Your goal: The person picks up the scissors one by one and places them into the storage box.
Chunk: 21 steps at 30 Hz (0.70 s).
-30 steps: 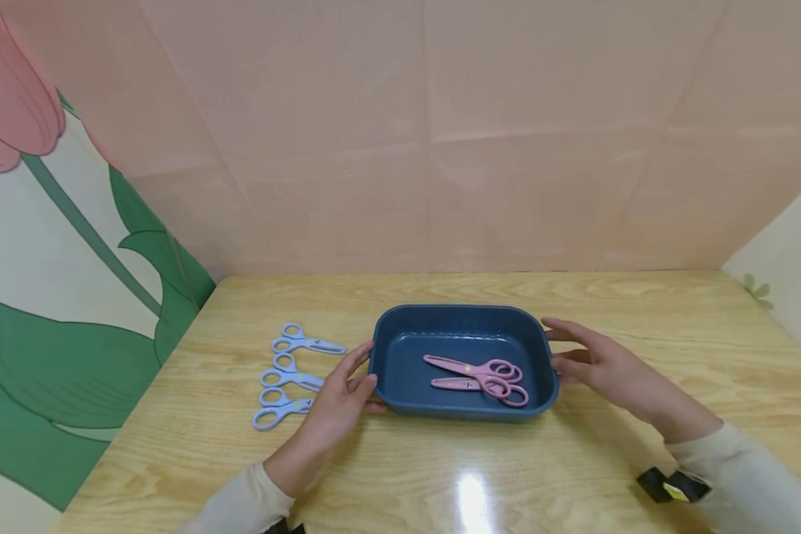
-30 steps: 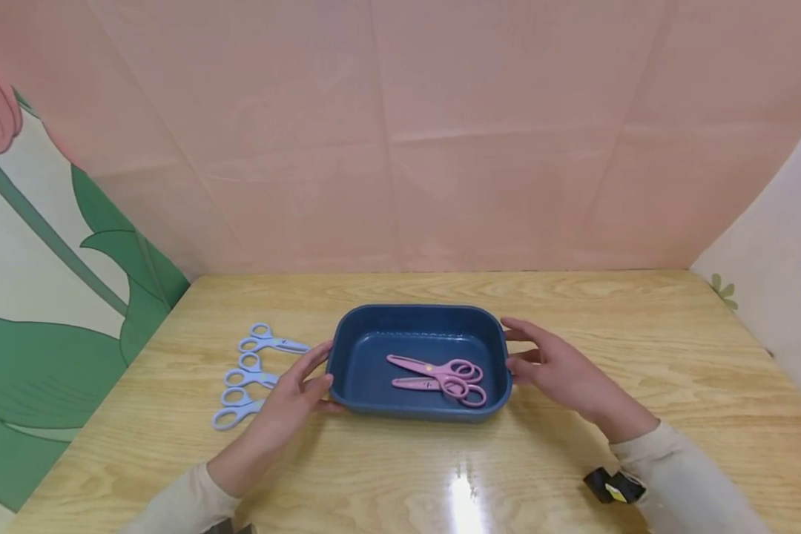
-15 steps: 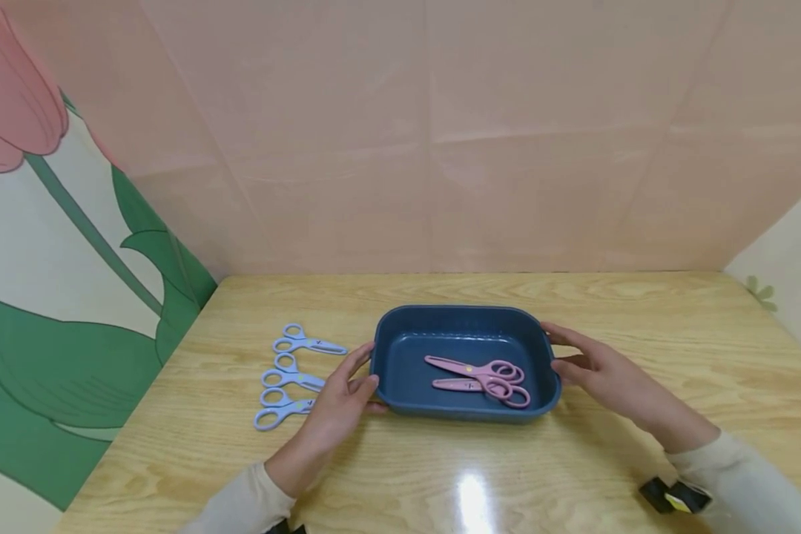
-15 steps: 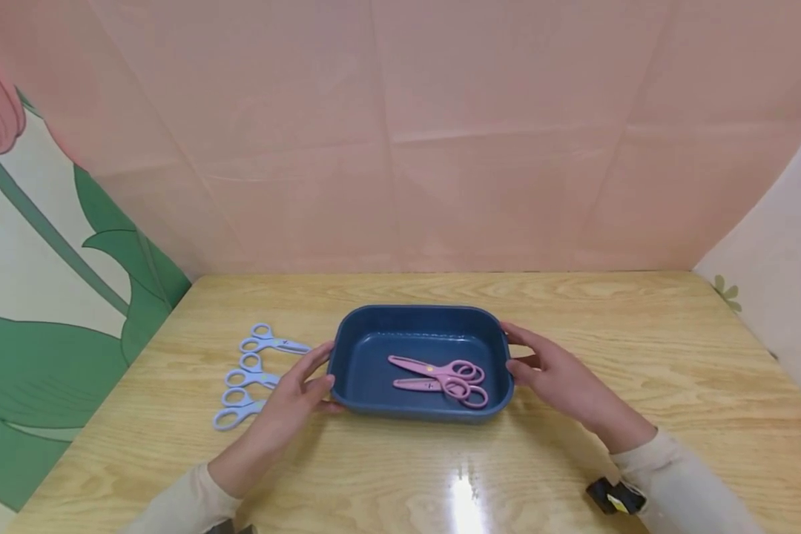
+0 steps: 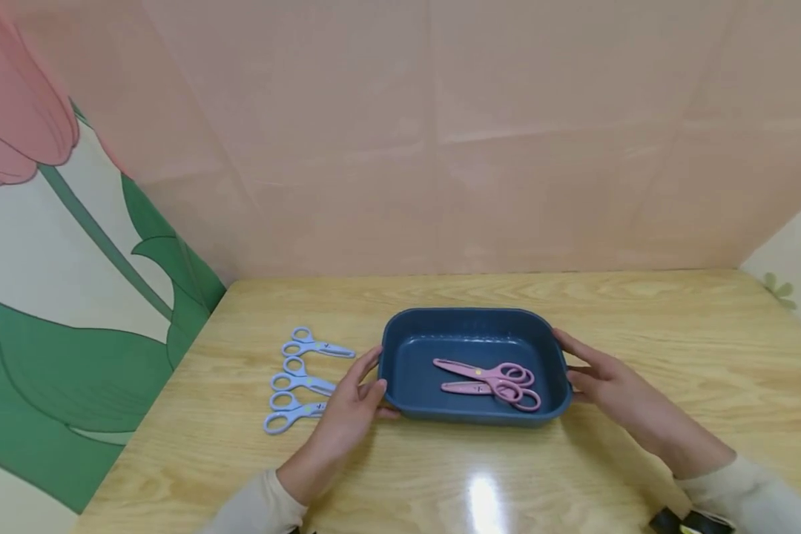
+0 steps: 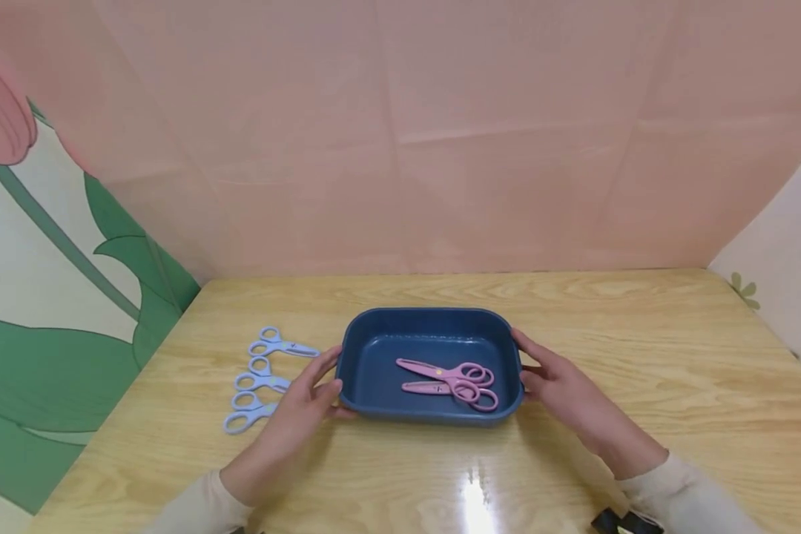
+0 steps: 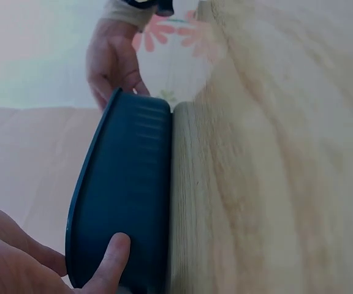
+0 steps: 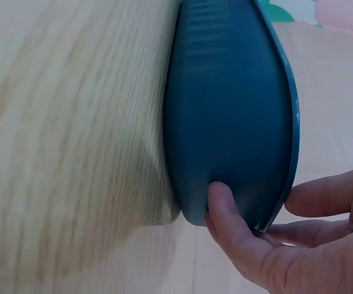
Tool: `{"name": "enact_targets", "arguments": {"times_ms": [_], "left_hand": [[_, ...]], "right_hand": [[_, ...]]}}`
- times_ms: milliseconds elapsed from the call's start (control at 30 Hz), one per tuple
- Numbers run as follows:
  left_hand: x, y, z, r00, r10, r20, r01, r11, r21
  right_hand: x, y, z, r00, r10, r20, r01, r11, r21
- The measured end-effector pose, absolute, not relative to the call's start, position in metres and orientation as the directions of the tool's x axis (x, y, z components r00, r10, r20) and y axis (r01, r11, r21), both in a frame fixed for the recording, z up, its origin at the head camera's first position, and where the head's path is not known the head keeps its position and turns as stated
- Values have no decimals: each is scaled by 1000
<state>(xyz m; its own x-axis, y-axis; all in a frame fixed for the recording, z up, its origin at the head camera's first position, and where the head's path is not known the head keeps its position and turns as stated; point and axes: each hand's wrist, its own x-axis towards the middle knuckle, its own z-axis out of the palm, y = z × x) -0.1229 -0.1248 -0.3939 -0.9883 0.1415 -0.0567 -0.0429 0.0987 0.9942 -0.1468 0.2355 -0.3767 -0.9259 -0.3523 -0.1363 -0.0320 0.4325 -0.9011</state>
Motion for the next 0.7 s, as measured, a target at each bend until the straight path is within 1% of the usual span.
{"name": "enact_targets", "arguments": {"times_ms": [133, 367, 567, 700], "left_hand": [[-121, -124, -392, -988, 146, -55, -44, 78, 996], [-121, -120, -392, -986, 159, -53, -45, 56, 997], [-121, -120, -392, -988, 146, -52, -42, 67, 997], [-119, -123, -392, -990, 134, -53, -45, 68, 997]], "right_hand": [[-143, 234, -377, -935, -335, -119, -34, 418, -908], [-132, 235, -389, -954, -296, -42, -94, 432, -897], [-132, 233, -392, -957, -289, -33, -103, 443, -891], [-134, 227, -394, -961, -278, -2, -128, 451, -883]]}}
